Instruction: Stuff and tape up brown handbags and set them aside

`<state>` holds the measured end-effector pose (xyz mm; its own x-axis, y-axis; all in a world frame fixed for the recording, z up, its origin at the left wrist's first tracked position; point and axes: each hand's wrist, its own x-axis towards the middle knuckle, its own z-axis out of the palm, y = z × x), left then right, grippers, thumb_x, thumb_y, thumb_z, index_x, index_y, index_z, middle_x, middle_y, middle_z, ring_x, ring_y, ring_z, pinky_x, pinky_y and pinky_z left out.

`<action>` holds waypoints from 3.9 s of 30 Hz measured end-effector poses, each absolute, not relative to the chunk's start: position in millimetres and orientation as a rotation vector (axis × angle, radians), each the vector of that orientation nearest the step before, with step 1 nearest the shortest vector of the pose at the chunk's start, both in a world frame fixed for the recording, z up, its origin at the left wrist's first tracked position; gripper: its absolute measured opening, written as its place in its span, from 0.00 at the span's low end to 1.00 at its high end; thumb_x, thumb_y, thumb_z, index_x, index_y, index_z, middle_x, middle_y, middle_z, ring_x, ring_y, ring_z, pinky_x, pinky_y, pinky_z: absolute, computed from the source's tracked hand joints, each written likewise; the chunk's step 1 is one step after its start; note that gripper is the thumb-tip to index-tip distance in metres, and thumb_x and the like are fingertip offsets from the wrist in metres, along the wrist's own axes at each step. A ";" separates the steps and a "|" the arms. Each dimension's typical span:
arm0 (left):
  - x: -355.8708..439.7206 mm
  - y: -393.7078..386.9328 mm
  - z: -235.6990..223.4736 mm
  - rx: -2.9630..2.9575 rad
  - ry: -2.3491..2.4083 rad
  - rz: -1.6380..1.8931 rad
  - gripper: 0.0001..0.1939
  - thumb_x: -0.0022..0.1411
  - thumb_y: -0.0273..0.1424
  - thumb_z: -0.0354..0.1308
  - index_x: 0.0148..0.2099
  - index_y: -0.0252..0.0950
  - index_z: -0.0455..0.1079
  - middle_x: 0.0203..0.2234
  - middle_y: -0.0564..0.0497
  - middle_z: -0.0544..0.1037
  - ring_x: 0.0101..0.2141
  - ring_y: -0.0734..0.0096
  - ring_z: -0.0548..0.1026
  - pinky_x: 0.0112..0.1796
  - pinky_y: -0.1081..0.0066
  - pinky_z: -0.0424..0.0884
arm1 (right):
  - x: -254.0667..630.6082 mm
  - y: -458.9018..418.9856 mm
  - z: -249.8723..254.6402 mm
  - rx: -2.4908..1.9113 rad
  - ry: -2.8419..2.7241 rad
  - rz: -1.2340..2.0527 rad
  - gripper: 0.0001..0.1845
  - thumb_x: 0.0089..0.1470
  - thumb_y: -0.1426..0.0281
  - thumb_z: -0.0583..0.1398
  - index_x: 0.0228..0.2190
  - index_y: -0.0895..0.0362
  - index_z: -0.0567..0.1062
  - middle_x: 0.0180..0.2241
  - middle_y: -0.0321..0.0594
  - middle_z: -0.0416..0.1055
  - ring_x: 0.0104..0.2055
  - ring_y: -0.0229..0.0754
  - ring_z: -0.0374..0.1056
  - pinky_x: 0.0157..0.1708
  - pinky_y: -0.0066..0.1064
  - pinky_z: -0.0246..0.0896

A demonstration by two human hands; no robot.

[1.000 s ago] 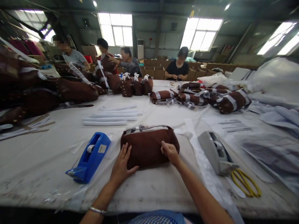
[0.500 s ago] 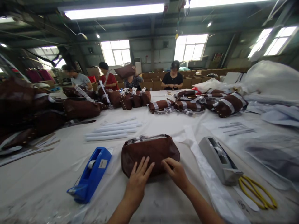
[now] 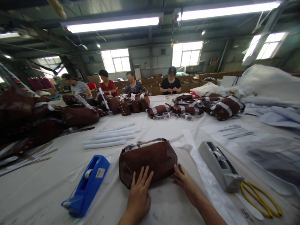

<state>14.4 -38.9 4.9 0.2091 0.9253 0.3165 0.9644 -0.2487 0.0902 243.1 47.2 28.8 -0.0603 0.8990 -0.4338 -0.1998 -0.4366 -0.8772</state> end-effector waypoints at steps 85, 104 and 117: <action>41.7 -19.8 -9.4 -2.221 -1.686 -0.659 0.31 0.69 0.44 0.52 0.70 0.42 0.54 0.68 0.47 0.58 0.68 0.58 0.52 0.67 0.49 0.37 | 215.2 63.8 27.3 -1.272 -2.433 -0.098 0.34 0.65 0.63 0.55 0.67 0.63 0.54 0.68 0.50 0.52 0.71 0.52 0.46 0.67 0.49 0.51; 29.5 -13.7 63.1 -2.168 -1.641 -0.954 0.27 0.68 0.23 0.49 0.68 0.39 0.59 0.64 0.48 0.66 0.65 0.63 0.61 0.63 0.56 0.61 | 212.1 62.3 19.1 -0.981 -2.479 -0.204 0.31 0.66 0.71 0.52 0.67 0.60 0.52 0.67 0.45 0.54 0.70 0.49 0.50 0.66 0.50 0.54; 2.7 0.8 29.0 -1.996 -1.815 -0.606 0.34 0.71 0.30 0.48 0.73 0.35 0.39 0.67 0.41 0.59 0.66 0.56 0.57 0.65 0.47 0.52 | 205.2 58.5 17.3 -0.917 -2.382 -0.134 0.32 0.63 0.75 0.52 0.67 0.58 0.55 0.65 0.44 0.60 0.69 0.49 0.53 0.66 0.50 0.56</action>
<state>2.7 0.8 29.0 0.0760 0.8337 0.5469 0.9951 -0.0983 0.0117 205.2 58.5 17.3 -0.5972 0.5841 0.5497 0.6420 0.7589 -0.1089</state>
